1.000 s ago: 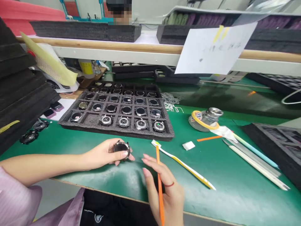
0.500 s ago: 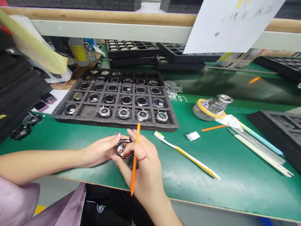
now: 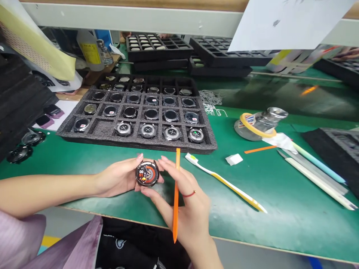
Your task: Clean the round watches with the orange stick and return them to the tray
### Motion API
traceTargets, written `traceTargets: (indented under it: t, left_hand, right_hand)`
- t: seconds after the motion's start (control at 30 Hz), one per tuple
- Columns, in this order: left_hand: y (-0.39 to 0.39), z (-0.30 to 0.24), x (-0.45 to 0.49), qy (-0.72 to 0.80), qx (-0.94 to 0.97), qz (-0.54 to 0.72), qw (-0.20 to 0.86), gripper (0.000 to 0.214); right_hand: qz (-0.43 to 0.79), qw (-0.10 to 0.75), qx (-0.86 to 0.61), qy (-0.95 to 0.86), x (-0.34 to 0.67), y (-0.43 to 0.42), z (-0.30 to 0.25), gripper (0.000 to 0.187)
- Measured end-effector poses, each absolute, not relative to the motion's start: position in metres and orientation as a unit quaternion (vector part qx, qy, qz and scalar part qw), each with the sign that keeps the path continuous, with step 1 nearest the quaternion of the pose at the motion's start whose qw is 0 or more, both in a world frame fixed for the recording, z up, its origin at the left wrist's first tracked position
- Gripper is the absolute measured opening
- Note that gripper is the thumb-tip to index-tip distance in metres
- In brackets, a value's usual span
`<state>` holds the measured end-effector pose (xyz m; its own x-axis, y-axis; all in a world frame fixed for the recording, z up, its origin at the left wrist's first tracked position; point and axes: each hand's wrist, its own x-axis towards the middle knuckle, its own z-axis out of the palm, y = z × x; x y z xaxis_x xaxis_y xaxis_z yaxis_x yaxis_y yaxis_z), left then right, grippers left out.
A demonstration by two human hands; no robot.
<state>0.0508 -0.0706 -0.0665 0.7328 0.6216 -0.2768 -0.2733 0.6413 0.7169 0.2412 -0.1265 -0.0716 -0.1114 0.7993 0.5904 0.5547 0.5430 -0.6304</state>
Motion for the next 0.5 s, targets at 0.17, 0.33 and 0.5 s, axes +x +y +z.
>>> traceTargets:
  t: [0.17, 0.33, 0.5]
  left_hand:
    - [-0.071, -0.067, 0.052, 0.252, 0.312, 0.248, 0.882, 0.056]
    - [-0.07, -0.064, 0.052, 0.25, 0.307, 0.215, 0.892, 0.057]
    - [-0.07, -0.061, 0.05, 0.244, 0.317, 0.196, 0.895, 0.051]
  right_hand:
    - [0.142, 0.493, -0.449, -0.731, 0.24, -0.13, -0.075, 0.062]
    - [0.218, 0.483, -0.422, -0.735, 0.251, -0.125, -0.071, 0.047]
    - [0.281, 0.456, -0.39, -0.749, 0.262, -0.116, -0.062, 0.03]
